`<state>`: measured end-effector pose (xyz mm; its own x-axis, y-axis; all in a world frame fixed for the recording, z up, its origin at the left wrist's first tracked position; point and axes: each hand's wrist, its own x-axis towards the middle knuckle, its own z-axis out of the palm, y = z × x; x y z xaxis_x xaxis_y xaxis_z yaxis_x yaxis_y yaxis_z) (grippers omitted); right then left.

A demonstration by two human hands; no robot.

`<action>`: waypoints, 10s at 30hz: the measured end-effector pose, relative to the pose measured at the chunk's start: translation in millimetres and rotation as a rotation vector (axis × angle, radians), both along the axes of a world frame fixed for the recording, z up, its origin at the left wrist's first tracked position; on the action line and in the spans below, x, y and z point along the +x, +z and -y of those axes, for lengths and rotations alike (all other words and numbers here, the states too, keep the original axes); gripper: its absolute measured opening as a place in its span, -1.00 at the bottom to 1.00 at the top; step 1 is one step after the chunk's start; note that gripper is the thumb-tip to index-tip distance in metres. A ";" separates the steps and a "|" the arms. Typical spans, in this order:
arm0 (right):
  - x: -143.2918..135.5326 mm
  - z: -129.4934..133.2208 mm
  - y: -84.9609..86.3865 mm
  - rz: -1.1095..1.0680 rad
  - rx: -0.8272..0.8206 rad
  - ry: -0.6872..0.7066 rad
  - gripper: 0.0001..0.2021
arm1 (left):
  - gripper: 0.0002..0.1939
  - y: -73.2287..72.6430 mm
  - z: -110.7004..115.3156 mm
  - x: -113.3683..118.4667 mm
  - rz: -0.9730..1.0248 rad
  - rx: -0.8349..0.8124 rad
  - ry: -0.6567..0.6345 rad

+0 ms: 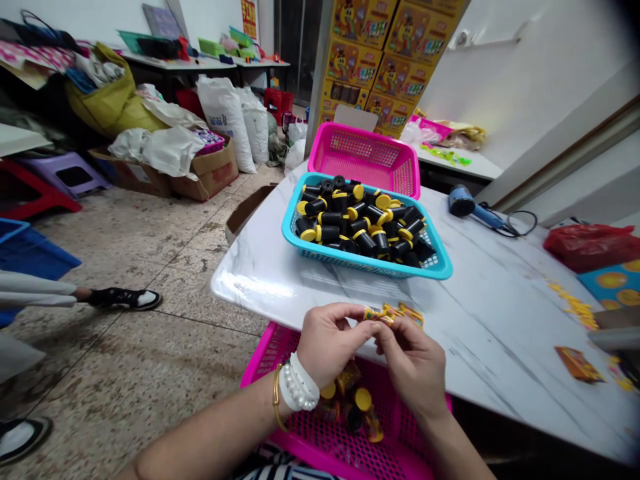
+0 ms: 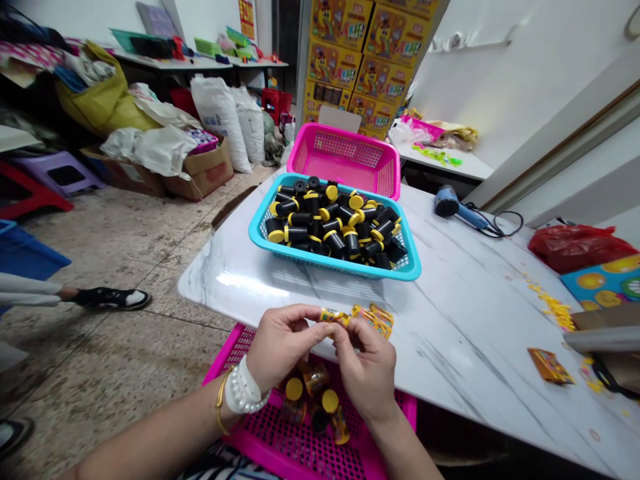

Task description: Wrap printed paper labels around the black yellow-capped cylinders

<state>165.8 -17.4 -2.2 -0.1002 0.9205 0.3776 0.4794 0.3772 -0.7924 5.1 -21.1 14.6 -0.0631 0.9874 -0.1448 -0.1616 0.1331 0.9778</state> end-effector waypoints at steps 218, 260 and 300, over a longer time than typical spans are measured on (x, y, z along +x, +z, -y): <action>32.3 87.0 -36.3 -0.643 -0.831 0.016 -0.65 | -0.65 -51.0 54.3 -12.5 0.099 -0.200 -0.602; 61.1 -22.6 -26.5 0.507 0.266 -0.123 -0.86 | -0.58 -36.0 44.1 -27.3 -0.390 -0.185 -0.441; -7.9 26.1 -9.6 -0.135 -0.118 -0.193 -0.54 | -0.78 -9.9 35.5 2.0 -0.183 0.197 0.054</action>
